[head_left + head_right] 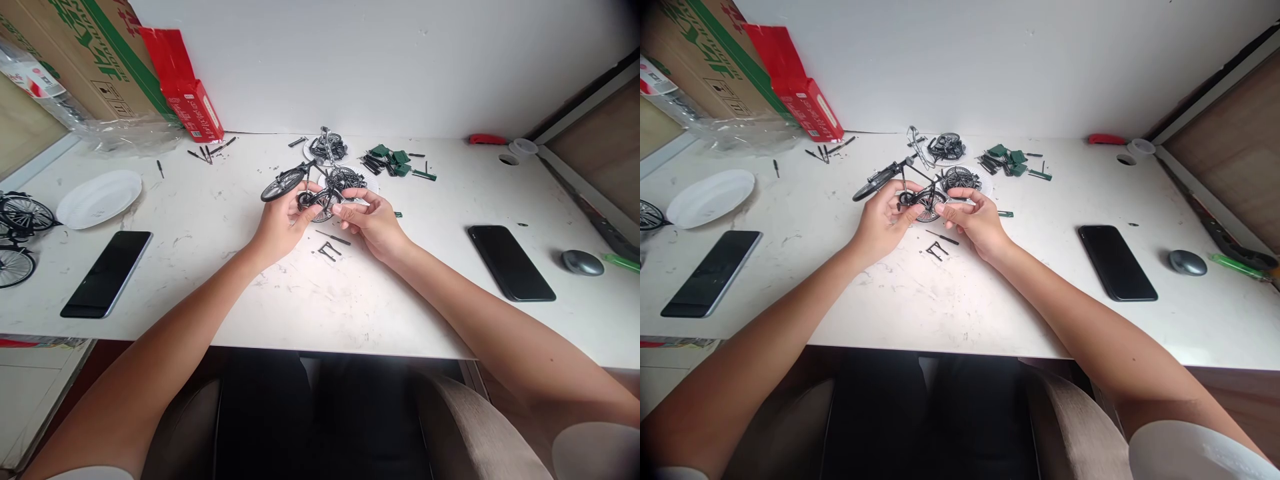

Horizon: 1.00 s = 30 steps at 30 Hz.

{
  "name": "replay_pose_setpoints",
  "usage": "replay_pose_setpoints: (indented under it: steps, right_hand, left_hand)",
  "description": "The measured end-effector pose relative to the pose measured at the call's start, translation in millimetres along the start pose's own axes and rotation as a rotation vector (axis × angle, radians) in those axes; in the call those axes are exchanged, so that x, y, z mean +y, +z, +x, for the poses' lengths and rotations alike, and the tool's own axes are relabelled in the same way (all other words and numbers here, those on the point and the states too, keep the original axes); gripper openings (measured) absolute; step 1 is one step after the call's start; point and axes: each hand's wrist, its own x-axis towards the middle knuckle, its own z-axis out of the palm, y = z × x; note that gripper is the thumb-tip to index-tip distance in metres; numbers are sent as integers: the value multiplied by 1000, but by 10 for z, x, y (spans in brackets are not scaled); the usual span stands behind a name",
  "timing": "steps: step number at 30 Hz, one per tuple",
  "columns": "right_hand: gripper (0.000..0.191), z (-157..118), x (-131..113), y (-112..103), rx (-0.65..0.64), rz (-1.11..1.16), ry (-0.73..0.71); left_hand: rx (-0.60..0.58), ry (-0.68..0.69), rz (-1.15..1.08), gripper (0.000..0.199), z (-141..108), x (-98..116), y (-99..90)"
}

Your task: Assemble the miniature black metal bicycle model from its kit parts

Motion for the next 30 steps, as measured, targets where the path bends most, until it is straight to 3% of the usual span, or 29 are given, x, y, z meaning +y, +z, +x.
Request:
replay_pose_setpoints:
  steps: [9, 15, 25, 27, 30]
  right_hand:
    - [81, -40, -2, 40, 20, -31, -44]
    - [68, -87, -2, 86, 45, -134, -228]
    - [53, -179, 4, 101, 104, -370, -397]
    - [42, -198, -6, 90, 24, -505, -460]
    - [37, -214, -17, 76, -243, -756, -582]
  left_hand:
    - [-23, -64, -63, 34, -11, -85, 9]
    - [6, -134, -64, 45, -21, -58, 31]
    - [78, -181, -121, 41, 18, -131, 35]
    - [112, -207, -143, 40, 37, -162, 18]
    - [153, -221, -151, 37, 60, -211, -10]
